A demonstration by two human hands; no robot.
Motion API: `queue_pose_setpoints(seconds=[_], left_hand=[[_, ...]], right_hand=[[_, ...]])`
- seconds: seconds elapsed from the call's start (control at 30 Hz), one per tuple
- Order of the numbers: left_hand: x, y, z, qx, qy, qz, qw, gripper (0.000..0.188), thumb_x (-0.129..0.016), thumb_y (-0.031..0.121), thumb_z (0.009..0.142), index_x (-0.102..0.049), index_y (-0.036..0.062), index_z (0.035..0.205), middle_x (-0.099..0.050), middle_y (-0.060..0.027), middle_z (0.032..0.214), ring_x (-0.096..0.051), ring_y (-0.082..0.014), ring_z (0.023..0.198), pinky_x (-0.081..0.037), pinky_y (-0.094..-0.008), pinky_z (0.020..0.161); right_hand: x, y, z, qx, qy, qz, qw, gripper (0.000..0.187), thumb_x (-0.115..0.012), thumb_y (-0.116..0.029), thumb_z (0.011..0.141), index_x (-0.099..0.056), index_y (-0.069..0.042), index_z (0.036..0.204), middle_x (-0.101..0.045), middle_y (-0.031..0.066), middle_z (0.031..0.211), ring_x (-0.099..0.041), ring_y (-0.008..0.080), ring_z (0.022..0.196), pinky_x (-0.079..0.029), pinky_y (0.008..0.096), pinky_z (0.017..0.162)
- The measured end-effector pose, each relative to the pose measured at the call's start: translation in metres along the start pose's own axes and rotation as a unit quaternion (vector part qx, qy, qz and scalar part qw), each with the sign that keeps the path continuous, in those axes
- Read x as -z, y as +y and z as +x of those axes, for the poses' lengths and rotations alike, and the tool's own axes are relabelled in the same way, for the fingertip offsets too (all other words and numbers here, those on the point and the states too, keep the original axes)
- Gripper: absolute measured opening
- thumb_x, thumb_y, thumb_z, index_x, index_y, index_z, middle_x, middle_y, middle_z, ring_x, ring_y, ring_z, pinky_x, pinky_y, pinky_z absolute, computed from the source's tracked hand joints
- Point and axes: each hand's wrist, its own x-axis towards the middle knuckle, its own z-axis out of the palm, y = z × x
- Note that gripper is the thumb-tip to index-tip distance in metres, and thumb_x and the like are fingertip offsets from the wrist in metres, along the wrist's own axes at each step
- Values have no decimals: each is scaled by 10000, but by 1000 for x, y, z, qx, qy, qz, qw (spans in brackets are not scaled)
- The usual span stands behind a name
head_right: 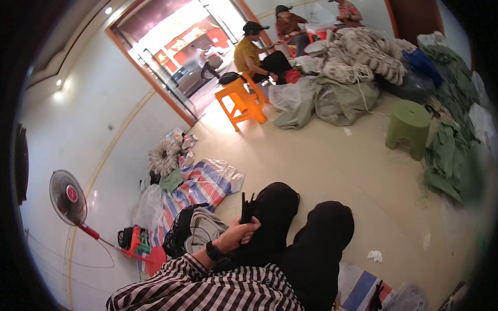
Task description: The recorder is assembling small black strap components by attaching a plastic buckle or end-piece to a fabric or rubber strap.
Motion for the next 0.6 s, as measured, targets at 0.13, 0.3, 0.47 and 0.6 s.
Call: queue_pose_setpoints(seconds=[0.13,0.3,0.47,0.6], left_hand=[[5,-4,-4,-7,-4,-12,1000,56,-593,129,859,-541,129,839,-374,94,578,-330,-13,449,-257,-180,399],[6,-5,-9,-9,-9,-35,999,53,-589,114,854,-539,117,839,-379,87,586,-339,-18,458,-264,-183,401],[9,-8,-5,-1,-25,-78,997,50,-576,93,838,-527,99,831,-403,68,602,-368,-28,475,-283,-197,400],[1,-2,-20,-5,-79,-82,993,55,-575,100,833,-527,99,805,-401,66,584,-354,-31,459,-279,-200,401]], right_hand=[[-2,-27,-39,4,-50,100,994,175,-469,-209,941,-437,-71,839,-387,59,777,-371,186,679,-337,313,604],[17,-42,-88,-12,-97,216,971,219,-481,-214,942,-409,-94,774,-347,28,686,-332,151,598,-313,295,542],[73,-45,-122,-36,-117,299,946,279,-494,-218,943,-380,-116,709,-307,-2,595,-293,116,518,-289,277,480],[115,-61,-125,42,-198,267,942,208,-455,-200,953,-392,-105,779,-300,-6,610,-279,92,513,-279,242,460]])
